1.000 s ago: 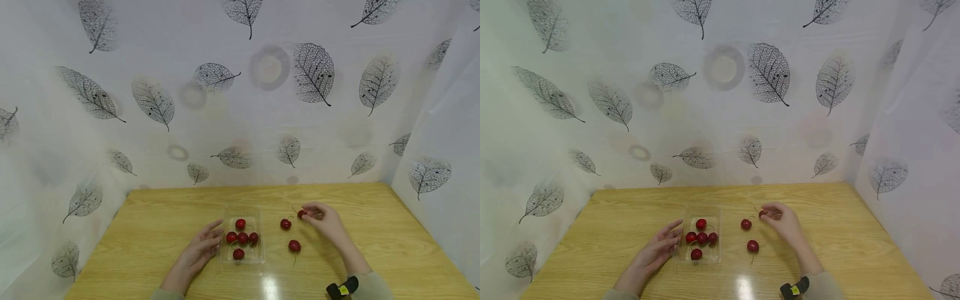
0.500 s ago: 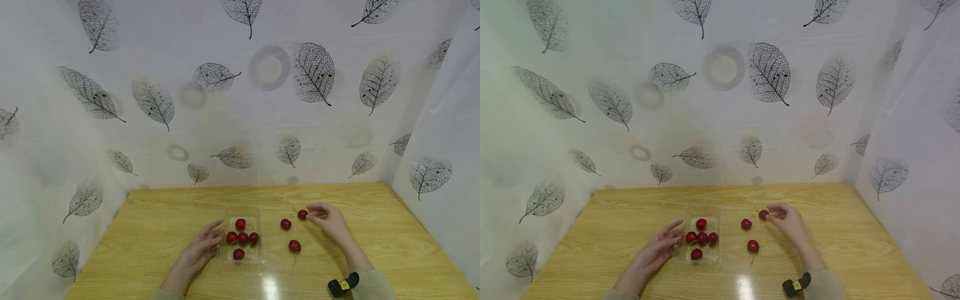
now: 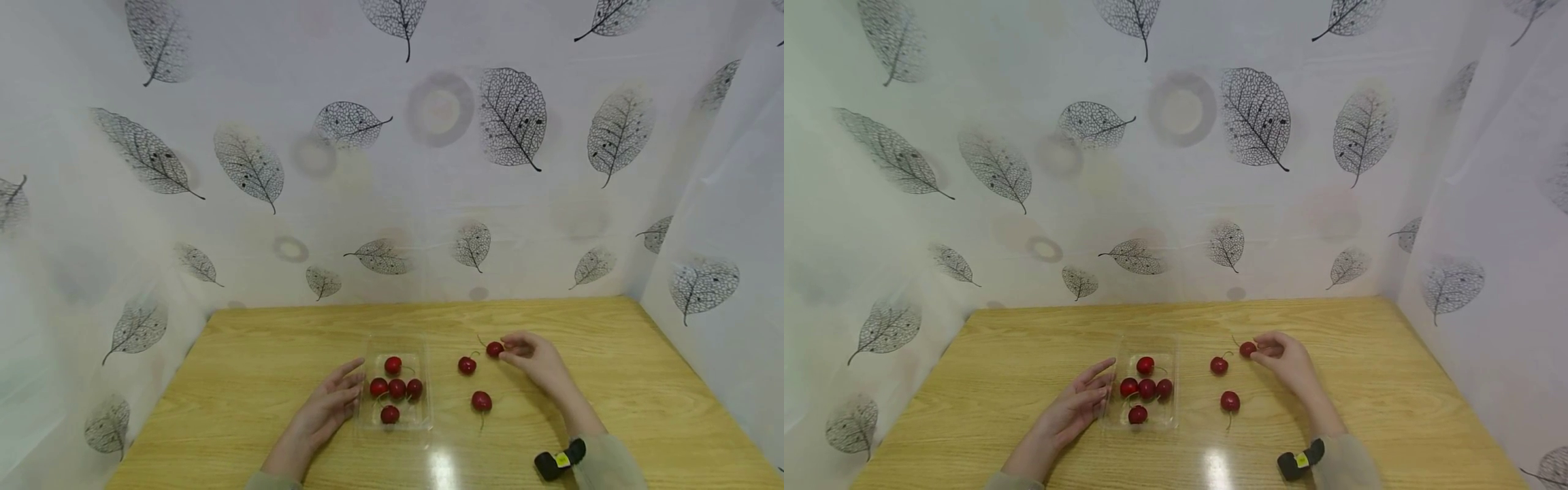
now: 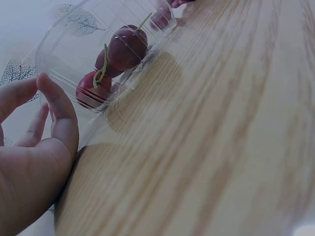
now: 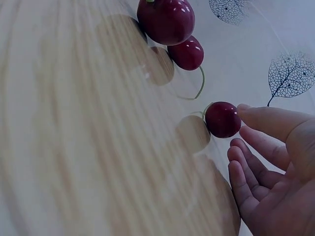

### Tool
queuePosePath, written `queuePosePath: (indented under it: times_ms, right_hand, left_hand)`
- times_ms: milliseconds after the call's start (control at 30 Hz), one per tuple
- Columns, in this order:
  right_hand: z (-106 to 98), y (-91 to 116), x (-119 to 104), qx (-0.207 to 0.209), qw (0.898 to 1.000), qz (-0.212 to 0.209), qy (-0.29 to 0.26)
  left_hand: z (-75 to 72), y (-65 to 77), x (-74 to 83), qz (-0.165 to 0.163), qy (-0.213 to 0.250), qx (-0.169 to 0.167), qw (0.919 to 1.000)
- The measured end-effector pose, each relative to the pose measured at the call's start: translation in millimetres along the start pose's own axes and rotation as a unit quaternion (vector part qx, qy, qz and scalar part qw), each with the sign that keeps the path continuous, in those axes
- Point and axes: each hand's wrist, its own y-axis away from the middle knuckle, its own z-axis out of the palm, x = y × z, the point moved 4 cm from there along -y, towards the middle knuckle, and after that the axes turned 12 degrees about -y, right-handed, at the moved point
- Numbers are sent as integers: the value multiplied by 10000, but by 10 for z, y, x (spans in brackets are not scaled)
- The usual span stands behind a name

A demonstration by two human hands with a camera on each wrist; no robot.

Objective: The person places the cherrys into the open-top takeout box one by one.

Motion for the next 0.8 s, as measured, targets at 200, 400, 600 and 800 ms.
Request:
queuePosePath:
  times_ms: [200, 400, 600, 800]
  right_hand:
    - [23, -11, 3, -100, 9999, 66, 6]
    - [53, -21, -14, -187, 9997, 138, -13]
    - [81, -46, -7, -157, 9995, 196, 193]
    - [91, -49, -25, -181, 9993, 165, 287]
  left_hand:
    - [-2, 1, -9, 27, 20, -43, 10000]
    - [0, -5, -5, 15, -22, -35, 10000]
    - [0, -4, 7, 10, -43, -18, 10000]
    - [-3, 0, 12, -18, -116, -2, 9999]
